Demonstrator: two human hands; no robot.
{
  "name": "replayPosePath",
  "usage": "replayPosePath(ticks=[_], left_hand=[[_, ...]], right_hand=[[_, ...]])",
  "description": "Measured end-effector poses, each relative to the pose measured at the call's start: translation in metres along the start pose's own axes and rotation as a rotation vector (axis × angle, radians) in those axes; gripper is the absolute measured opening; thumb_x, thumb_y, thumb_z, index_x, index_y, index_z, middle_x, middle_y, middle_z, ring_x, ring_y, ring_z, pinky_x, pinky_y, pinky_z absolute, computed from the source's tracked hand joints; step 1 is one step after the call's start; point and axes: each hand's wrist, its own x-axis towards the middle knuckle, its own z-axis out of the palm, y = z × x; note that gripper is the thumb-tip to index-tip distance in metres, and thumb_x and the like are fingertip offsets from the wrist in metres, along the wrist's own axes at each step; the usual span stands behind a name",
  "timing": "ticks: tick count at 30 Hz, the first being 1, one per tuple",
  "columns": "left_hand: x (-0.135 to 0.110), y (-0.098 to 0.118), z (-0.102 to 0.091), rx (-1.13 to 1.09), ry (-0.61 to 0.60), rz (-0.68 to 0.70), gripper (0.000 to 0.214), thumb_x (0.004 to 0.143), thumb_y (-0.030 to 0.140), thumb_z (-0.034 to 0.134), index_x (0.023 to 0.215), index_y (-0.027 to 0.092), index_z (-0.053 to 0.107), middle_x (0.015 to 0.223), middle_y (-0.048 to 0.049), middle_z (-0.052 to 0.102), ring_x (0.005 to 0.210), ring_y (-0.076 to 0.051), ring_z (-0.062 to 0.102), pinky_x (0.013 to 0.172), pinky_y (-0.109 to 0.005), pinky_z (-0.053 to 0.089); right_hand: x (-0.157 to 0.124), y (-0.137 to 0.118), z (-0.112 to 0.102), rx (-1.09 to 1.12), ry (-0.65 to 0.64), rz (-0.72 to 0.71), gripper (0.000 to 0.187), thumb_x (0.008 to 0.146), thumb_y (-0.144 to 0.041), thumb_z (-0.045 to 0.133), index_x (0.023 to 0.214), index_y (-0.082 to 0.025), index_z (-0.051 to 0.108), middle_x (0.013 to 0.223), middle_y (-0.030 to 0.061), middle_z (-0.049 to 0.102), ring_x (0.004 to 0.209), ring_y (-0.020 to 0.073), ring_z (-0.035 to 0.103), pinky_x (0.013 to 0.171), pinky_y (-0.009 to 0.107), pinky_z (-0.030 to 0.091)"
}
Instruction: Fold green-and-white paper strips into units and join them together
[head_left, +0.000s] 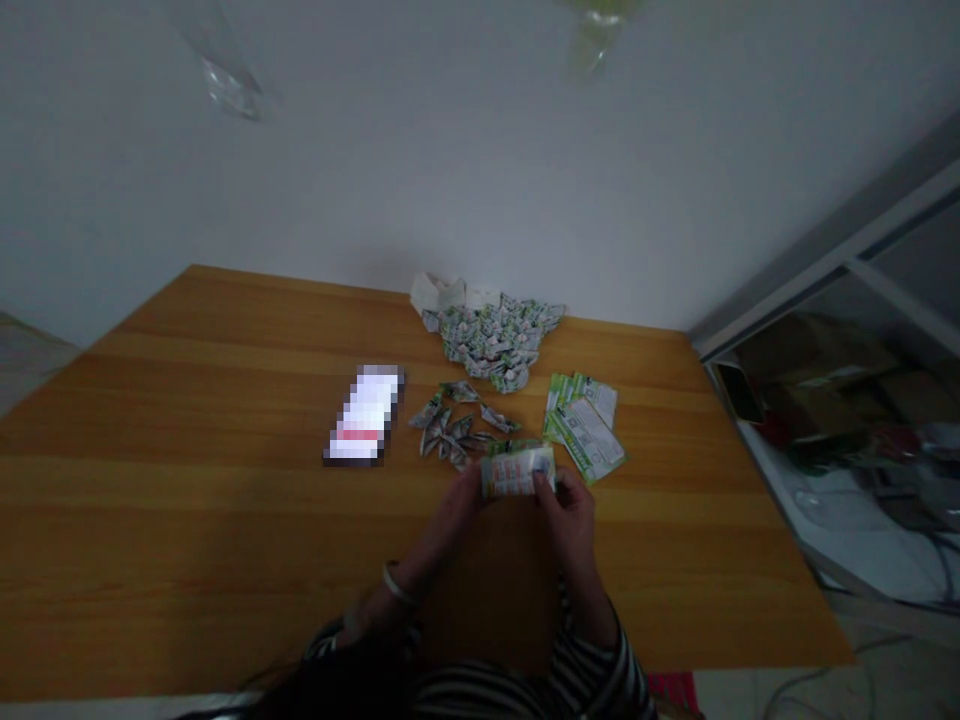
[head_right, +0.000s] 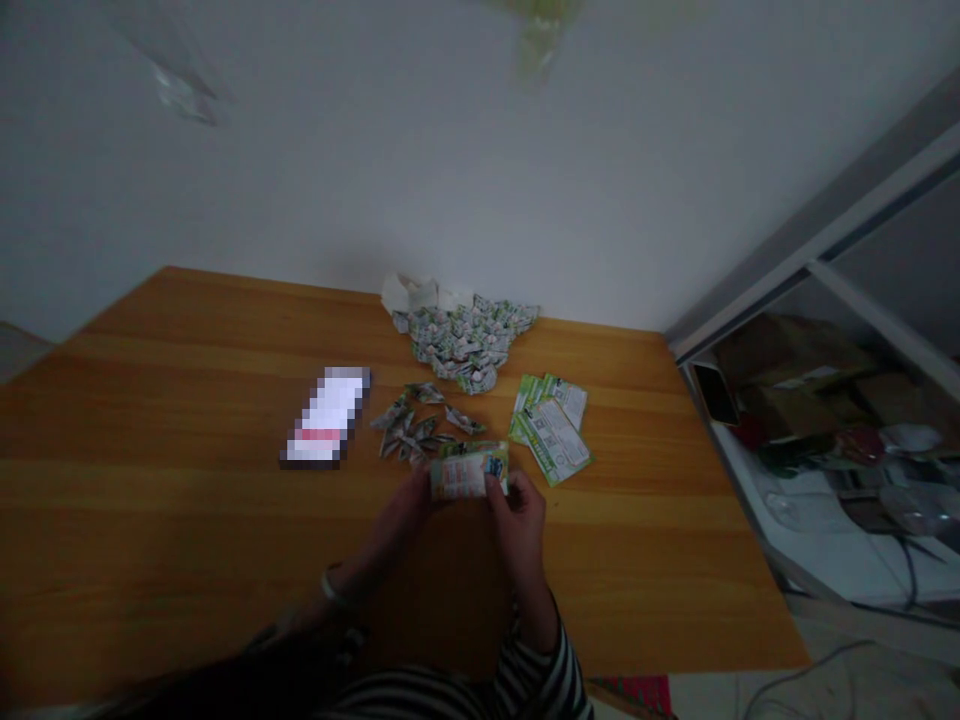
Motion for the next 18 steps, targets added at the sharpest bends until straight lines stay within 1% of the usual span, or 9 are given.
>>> replayPosePath(ticks=[3,6,11,15,18], left_hand=[[-0.004,0.0,-0.002,-0.121,-0.078,-0.021,0.05,0.08,0.054,0.062,0.11,0.014,0.066,0.105,-0.0117,0.072,0.094,-0.027,0.068,0.084,-0.041,0.056],[-0.005,0.002,0.0,-0.239,-0.103,-0.053,0.044,0.08,0.046,0.066,0.111,0.015,0.065,0.109,-0.009,0.071,0.097,-0.023,0.067,0.087,-0.036,0.054],[-0.004,0.006,0.004,-0.292,-0.065,-0.09,0.041,0.078,0.047,0.068,0.102,0.014,0.068,0.102,-0.0083,0.073,0.091,-0.022,0.068,0.084,-0.034,0.055],[-0.006,0.009,0.005,-0.296,-0.031,-0.105,0.042,0.076,0.047,0.07,0.101,0.014,0.069,0.099,-0.0081,0.073,0.089,-0.022,0.068,0.083,-0.033,0.055],[-0.006,0.011,0.005,-0.285,-0.012,-0.109,0.043,0.075,0.048,0.071,0.1,0.014,0.07,0.099,-0.0081,0.073,0.088,-0.022,0.068,0.081,-0.033,0.056]], right_hand=[[-0.003,0.005,0.001,-0.004,-0.006,0.021,0.036,0.08,-0.042,0.066,0.061,-0.02,0.045,0.055,-0.0067,0.042,0.051,0.0096,0.041,0.047,0.02,0.034],[-0.005,0.003,0.005,0.036,0.004,0.036,0.037,0.081,-0.043,0.065,0.062,-0.021,0.043,0.054,-0.007,0.042,0.049,0.0097,0.042,0.045,0.021,0.035],[-0.007,-0.006,0.013,0.086,0.078,0.027,0.039,0.08,-0.044,0.066,0.061,-0.021,0.04,0.051,-0.0085,0.04,0.044,0.0088,0.041,0.04,0.021,0.035],[-0.006,-0.008,0.014,0.106,0.06,0.037,0.04,0.08,-0.043,0.066,0.06,-0.022,0.039,0.049,-0.0088,0.041,0.042,0.0085,0.04,0.038,0.021,0.034],[-0.005,-0.007,0.014,0.095,0.064,0.039,0.042,0.08,-0.042,0.067,0.06,-0.022,0.037,0.049,-0.0094,0.038,0.04,0.0076,0.038,0.036,0.02,0.032]])
